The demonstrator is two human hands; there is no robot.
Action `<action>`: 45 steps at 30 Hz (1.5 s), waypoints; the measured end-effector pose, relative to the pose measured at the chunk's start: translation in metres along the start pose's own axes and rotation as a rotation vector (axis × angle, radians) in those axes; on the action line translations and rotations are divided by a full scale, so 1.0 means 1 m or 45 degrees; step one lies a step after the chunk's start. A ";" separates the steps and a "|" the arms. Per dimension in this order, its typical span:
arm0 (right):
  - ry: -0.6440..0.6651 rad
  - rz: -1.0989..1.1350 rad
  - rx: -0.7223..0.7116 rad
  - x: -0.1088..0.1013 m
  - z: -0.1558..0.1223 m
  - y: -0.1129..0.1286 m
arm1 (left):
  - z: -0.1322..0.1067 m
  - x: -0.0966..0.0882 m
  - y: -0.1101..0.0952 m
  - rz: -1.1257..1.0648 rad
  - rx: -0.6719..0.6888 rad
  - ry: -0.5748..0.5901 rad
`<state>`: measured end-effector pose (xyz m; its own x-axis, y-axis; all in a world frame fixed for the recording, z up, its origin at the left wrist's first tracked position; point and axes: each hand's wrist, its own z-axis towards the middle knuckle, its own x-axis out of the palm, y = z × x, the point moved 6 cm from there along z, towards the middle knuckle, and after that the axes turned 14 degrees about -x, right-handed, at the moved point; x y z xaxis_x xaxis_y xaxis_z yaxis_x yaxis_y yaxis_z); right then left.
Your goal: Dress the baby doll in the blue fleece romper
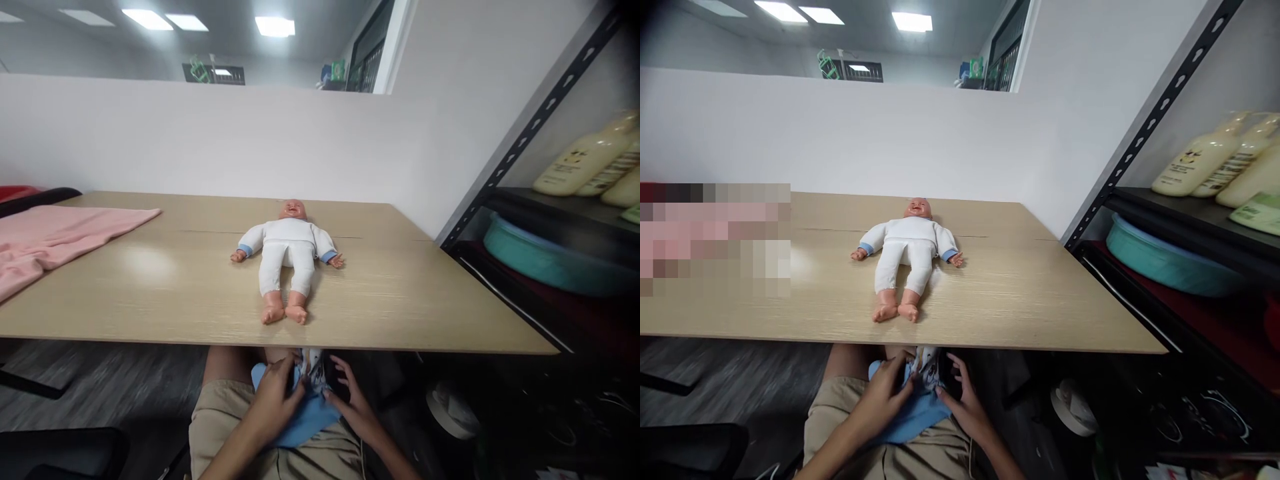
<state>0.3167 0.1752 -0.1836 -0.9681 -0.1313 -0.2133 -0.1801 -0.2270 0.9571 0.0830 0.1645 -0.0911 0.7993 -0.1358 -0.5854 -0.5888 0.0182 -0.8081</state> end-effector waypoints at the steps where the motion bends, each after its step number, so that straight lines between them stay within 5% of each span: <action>1: 0.089 -0.007 -0.059 0.002 -0.003 0.010 | -0.012 -0.006 -0.006 -0.065 0.025 0.036; 4: 0.375 0.027 -0.244 0.008 -0.009 0.053 | -0.046 -0.024 -0.022 -0.185 0.168 0.084; 8: 0.537 -0.023 -0.436 0.013 -0.006 0.120 | -0.080 -0.053 -0.032 -0.212 0.381 -0.025; 11: 0.640 -0.004 -0.338 0.021 0.001 0.157 | -0.093 -0.071 -0.036 -0.218 0.395 -0.045; 14: 0.843 0.157 -0.192 0.037 0.005 0.181 | -0.096 -0.083 -0.045 -0.354 0.339 0.107; 16: 0.913 0.093 -0.271 0.044 0.009 0.194 | -0.097 -0.089 -0.056 -0.447 0.370 0.191; 22: 0.791 -0.040 -0.590 0.044 0.025 0.230 | -0.096 -0.106 -0.076 -0.623 0.365 0.163; 27: 0.581 -0.008 -0.938 0.022 0.031 0.285 | -0.091 -0.110 -0.079 -0.787 0.183 0.445; 30: 0.535 -0.098 -1.130 0.014 0.036 0.318 | -0.078 -0.121 -0.086 -0.632 0.126 0.426; 36: 0.465 -0.316 -1.266 -0.002 0.061 0.359 | -0.057 -0.153 -0.134 -0.277 0.517 0.338; 40: 0.580 -0.076 -1.235 -0.006 0.076 0.363 | -0.046 -0.160 -0.145 -0.382 0.545 0.410; 45: 0.543 -0.034 -1.246 -0.007 0.088 0.363 | -0.026 -0.147 -0.150 -0.490 0.470 0.573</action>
<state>0.2426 0.1789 0.1825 -0.7910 -0.3986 -0.4642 0.2014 -0.8860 0.4177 0.0508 0.1564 0.1181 0.7683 -0.5960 -0.2337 -0.1306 0.2115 -0.9686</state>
